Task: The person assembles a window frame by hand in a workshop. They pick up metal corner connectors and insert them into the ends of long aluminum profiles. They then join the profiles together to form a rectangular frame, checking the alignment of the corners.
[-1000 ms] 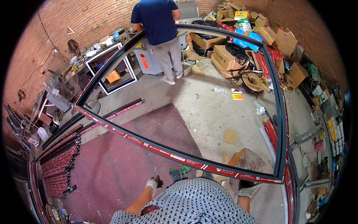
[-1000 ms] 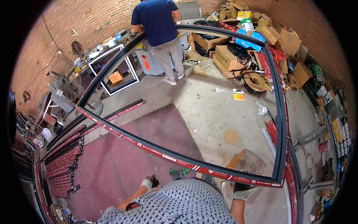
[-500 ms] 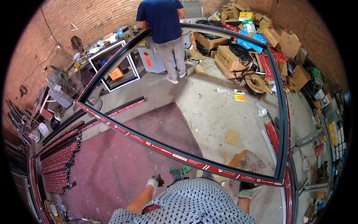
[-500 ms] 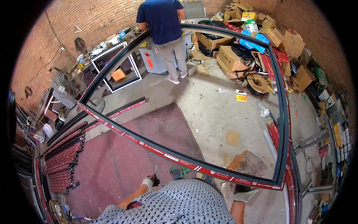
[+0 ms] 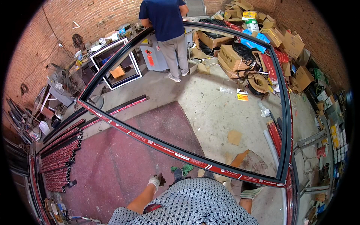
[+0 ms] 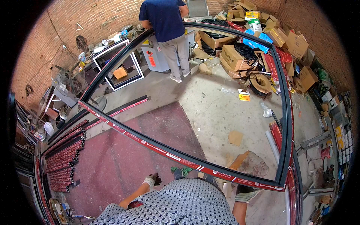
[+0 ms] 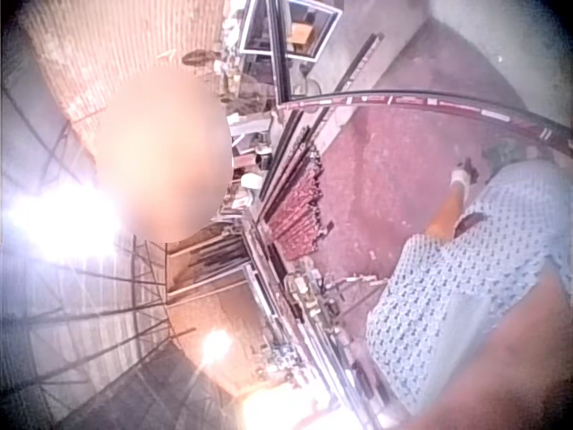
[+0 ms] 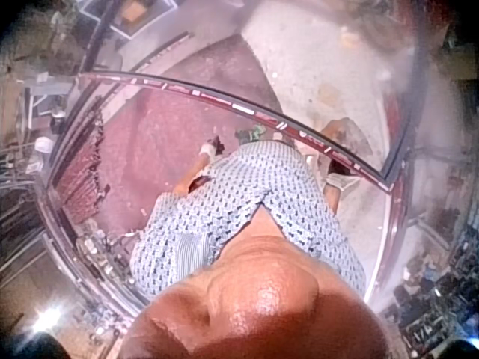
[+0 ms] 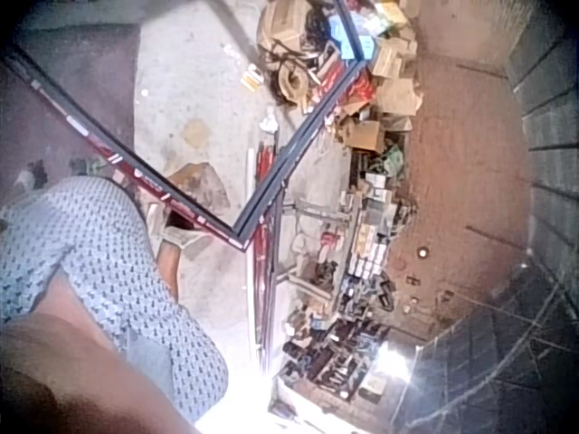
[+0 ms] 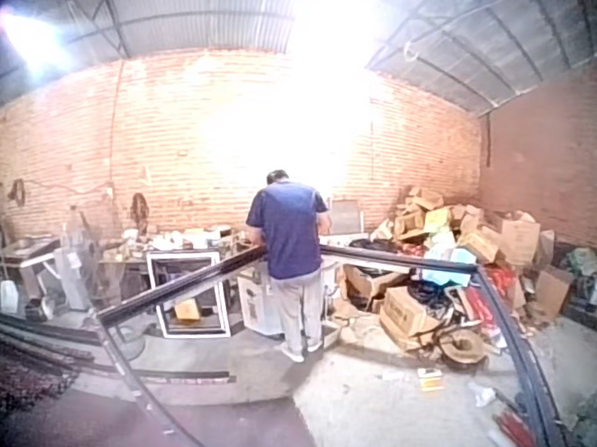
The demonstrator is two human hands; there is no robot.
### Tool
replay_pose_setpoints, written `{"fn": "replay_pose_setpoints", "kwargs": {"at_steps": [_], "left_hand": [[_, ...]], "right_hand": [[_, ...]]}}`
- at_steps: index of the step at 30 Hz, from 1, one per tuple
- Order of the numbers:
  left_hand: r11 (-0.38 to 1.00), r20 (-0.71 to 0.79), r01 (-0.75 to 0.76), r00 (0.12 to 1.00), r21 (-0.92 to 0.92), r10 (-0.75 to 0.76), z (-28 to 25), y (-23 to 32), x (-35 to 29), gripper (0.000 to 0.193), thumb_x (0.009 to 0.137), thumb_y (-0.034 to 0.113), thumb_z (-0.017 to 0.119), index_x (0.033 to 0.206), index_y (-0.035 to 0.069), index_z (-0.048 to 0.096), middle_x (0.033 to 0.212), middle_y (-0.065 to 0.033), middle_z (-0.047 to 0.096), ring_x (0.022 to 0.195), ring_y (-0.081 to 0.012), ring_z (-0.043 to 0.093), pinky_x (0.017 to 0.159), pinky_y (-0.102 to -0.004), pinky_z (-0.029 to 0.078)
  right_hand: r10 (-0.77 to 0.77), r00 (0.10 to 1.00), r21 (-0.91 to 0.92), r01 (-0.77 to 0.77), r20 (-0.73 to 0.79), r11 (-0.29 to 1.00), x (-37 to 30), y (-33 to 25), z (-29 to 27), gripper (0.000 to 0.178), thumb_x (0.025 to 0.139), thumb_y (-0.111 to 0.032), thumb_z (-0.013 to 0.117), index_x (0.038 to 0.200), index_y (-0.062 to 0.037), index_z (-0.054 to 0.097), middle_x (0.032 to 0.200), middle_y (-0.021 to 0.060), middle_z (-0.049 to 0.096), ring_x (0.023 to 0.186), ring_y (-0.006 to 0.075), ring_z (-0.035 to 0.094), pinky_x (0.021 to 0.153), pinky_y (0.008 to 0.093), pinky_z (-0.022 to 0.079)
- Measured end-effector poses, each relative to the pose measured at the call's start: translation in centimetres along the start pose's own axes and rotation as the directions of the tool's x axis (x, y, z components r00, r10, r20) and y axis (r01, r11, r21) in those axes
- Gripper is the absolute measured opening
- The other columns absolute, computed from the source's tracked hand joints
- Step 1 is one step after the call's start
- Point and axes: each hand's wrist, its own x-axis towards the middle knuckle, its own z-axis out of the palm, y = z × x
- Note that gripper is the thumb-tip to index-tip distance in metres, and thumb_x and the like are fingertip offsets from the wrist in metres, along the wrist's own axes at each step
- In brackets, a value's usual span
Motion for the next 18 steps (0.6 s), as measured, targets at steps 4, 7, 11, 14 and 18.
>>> {"fn": "replay_pose_setpoints", "kwargs": {"at_steps": [4, 7, 11, 14, 18], "left_hand": [[0.999, -0.016, 0.029, 0.999, 0.013, -0.029, 0.0, 0.0, 0.5, 0.034, 0.092, 0.036, 0.059, 0.11, 0.008, 0.053, 0.089, -0.016, 0.07, 0.074, -0.0336, 0.07, 0.06, -0.0467, 0.057], [0.999, -0.008, 0.05, 0.999, 0.012, -0.05, -0.2, -0.1, 1.3, 0.034, 0.092, 0.036, 0.06, 0.11, 0.009, 0.052, 0.088, -0.0154, 0.07, 0.073, -0.0329, 0.07, 0.06, -0.0464, 0.057], [0.999, -0.027, 0.029, 0.999, 0.024, -0.028, -0.1, -0.2, 1.1, 0.031, 0.093, 0.037, 0.058, 0.108, 0.01, 0.053, 0.087, -0.0146, 0.07, 0.072, -0.0317, 0.07, 0.059, -0.0454, 0.057], [0.998, -0.022, 0.017, 1.0, 0.056, -0.016, 0.3, 0.2, -0.1, 0.031, 0.094, 0.036, 0.056, 0.108, 0.009, 0.053, 0.088, -0.0145, 0.07, 0.073, -0.0313, 0.07, 0.059, -0.0451, 0.057], [0.997, -0.023, 0.012, 1.0, 0.076, -0.01, 0.2, 0.4, -1.0, 0.033, 0.094, 0.036, 0.057, 0.109, 0.007, 0.054, 0.088, -0.0147, 0.07, 0.073, -0.0308, 0.071, 0.06, -0.0448, 0.057]], "right_hand": [[-0.005, 1.0, -0.006, 0.005, 0.024, 1.0, 0.0, 0.0, -0.2, 0.073, 0.085, -0.075, 0.041, 0.125, -0.0149, 0.055, 0.119, 0.0083, 0.065, 0.106, 0.0292, 0.061, 0.103, 0.0544, 0.04], [-0.008, 0.999, -0.004, 0.008, 0.04, 1.0, 0.0, 0.1, -0.3, 0.072, 0.086, -0.074, 0.042, 0.125, -0.015, 0.055, 0.118, 0.0082, 0.065, 0.105, 0.0288, 0.061, 0.103, 0.0541, 0.04], [-0.003, 0.998, -0.006, 0.004, 0.069, 1.0, 0.0, 0.2, -0.5, 0.07, 0.088, -0.072, 0.042, 0.125, -0.0149, 0.054, 0.117, 0.0082, 0.065, 0.105, 0.0282, 0.061, 0.103, 0.0534, 0.04], [0.013, 0.999, -0.004, -0.013, 0.044, 1.0, -0.3, 0.0, -0.2, 0.068, 0.088, -0.071, 0.043, 0.124, -0.0142, 0.054, 0.117, 0.009, 0.065, 0.107, 0.0277, 0.06, 0.104, 0.0525, 0.04], [0.002, 0.989, 0.003, -0.001, -0.15, 1.0, -1.2, 0.2, 2.1, 0.068, 0.088, -0.071, 0.044, 0.124, -0.0134, 0.053, 0.117, 0.01, 0.064, 0.108, 0.0273, 0.06, 0.104, 0.0514, 0.041]]}}
